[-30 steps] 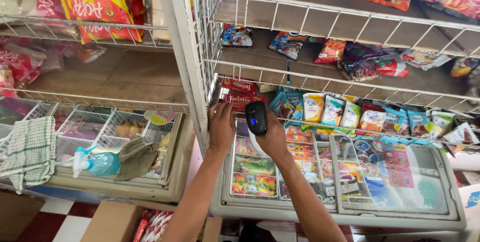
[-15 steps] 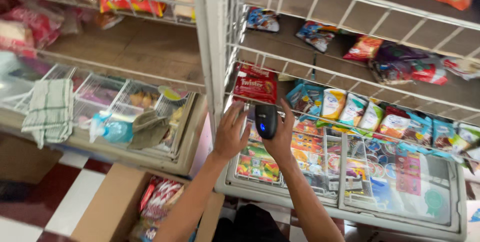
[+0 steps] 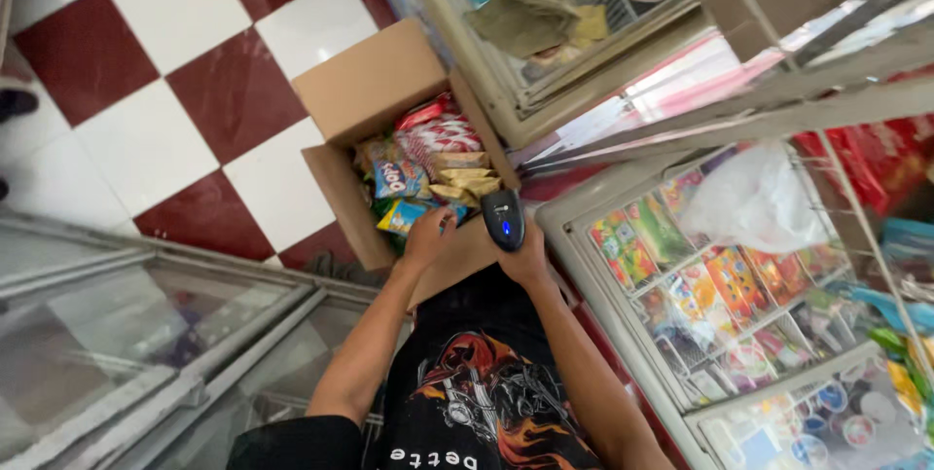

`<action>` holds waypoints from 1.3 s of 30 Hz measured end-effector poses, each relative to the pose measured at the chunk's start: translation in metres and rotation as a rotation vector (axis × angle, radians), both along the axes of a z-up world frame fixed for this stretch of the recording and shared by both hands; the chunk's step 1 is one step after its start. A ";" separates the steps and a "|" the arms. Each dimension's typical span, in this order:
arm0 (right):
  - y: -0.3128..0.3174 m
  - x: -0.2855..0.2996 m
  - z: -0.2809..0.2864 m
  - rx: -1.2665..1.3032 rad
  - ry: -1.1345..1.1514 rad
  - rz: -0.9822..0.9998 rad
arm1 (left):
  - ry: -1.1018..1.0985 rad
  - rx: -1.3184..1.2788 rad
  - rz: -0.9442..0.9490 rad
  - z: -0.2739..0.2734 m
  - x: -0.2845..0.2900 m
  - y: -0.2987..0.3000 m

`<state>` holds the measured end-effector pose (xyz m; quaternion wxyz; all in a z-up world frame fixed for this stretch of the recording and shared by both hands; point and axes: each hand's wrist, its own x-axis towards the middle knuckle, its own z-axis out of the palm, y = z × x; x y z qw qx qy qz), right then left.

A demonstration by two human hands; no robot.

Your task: The person uses a handheld barcode scanner to scan various snack items from a cardboard box and place some on a shelf.

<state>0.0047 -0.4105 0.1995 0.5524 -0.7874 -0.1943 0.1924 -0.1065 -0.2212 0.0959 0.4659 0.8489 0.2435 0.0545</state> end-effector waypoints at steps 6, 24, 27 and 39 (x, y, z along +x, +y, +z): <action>0.030 0.012 -0.055 -0.128 -0.049 0.094 | 0.094 0.108 0.098 -0.056 -0.023 0.030; 0.035 0.022 -0.113 -0.204 0.463 -0.139 | 0.242 0.046 0.166 -0.082 0.030 0.016; 0.022 0.023 -0.132 -0.126 0.515 -0.128 | 0.016 0.127 0.261 -0.084 0.057 0.026; 0.042 0.048 -0.184 -0.379 0.081 0.086 | -0.124 -0.020 0.658 -0.140 0.139 0.134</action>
